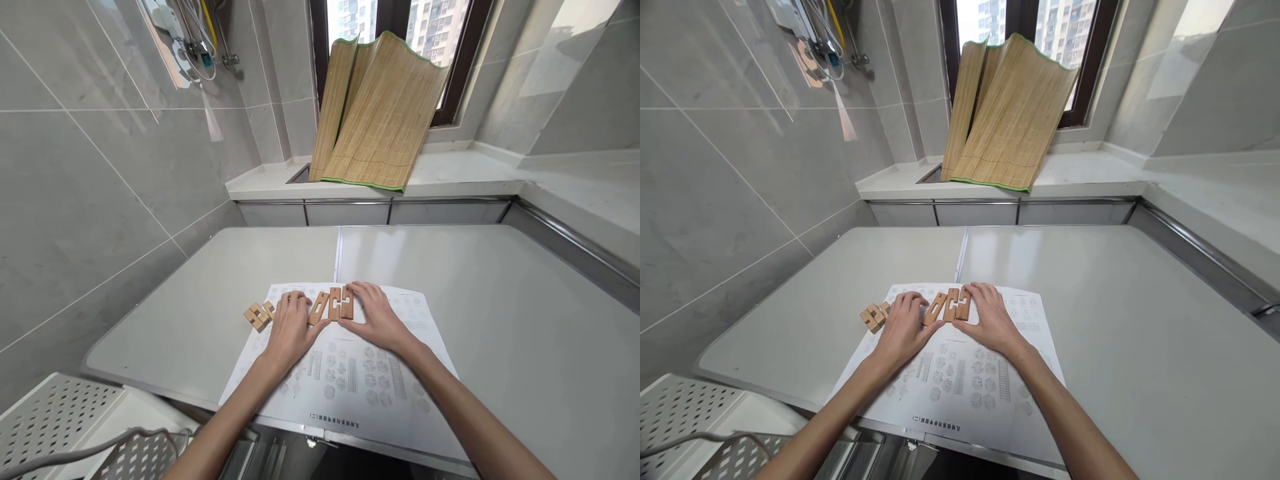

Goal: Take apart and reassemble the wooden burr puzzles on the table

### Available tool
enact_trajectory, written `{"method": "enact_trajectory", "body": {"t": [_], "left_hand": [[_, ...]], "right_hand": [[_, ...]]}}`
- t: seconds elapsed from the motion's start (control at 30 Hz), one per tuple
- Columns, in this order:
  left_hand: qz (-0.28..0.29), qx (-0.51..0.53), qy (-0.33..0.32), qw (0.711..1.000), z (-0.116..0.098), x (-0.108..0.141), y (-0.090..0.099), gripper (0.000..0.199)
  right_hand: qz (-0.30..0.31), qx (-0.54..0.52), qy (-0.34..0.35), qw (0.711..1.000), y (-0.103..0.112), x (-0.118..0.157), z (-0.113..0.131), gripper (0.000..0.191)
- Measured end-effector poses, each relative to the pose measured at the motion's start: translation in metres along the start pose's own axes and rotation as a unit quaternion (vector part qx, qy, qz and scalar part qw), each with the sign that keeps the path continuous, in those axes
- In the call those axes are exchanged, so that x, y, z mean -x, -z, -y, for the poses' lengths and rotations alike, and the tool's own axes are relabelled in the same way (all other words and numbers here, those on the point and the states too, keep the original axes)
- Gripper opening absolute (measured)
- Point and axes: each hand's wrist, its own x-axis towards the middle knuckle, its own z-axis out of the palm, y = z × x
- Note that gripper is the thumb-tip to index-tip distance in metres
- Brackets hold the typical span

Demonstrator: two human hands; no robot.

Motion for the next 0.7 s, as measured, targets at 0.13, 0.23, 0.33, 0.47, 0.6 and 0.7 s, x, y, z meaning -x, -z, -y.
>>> {"method": "enact_trajectory", "body": {"t": [0.13, 0.23, 0.33, 0.47, 0.6, 0.7], "left_hand": [[-0.001, -0.014, 0.011, 1.0, 0.002, 0.0, 0.003, 0.028], [0.004, -0.006, 0.014, 1.0, 0.005, -0.001, 0.002, 0.025], [0.0, 0.0, 0.017, 1.0, 0.006, -0.003, 0.002, 0.023], [-0.021, 0.026, 0.028, 0.999, 0.002, -0.009, 0.003, 0.026], [-0.019, 0.167, 0.086, 0.982, -0.008, -0.025, 0.004, 0.036], [0.0, 0.306, 0.1, 0.947, -0.016, -0.039, -0.003, 0.039]], "right_hand": [[-0.002, -0.021, -0.021, 1.0, 0.003, 0.0, 0.003, 0.055], [-0.033, -0.076, -0.033, 0.996, 0.003, -0.002, 0.006, 0.056], [-0.074, -0.2, -0.089, 0.973, 0.005, -0.005, 0.01, 0.067], [-0.025, -0.458, -0.186, 0.869, 0.014, -0.007, 0.017, 0.083], [-0.017, -0.552, -0.195, 0.811, 0.018, -0.008, 0.019, 0.075], [-0.017, -0.566, -0.188, 0.802, 0.014, -0.009, 0.017, 0.062]]}}
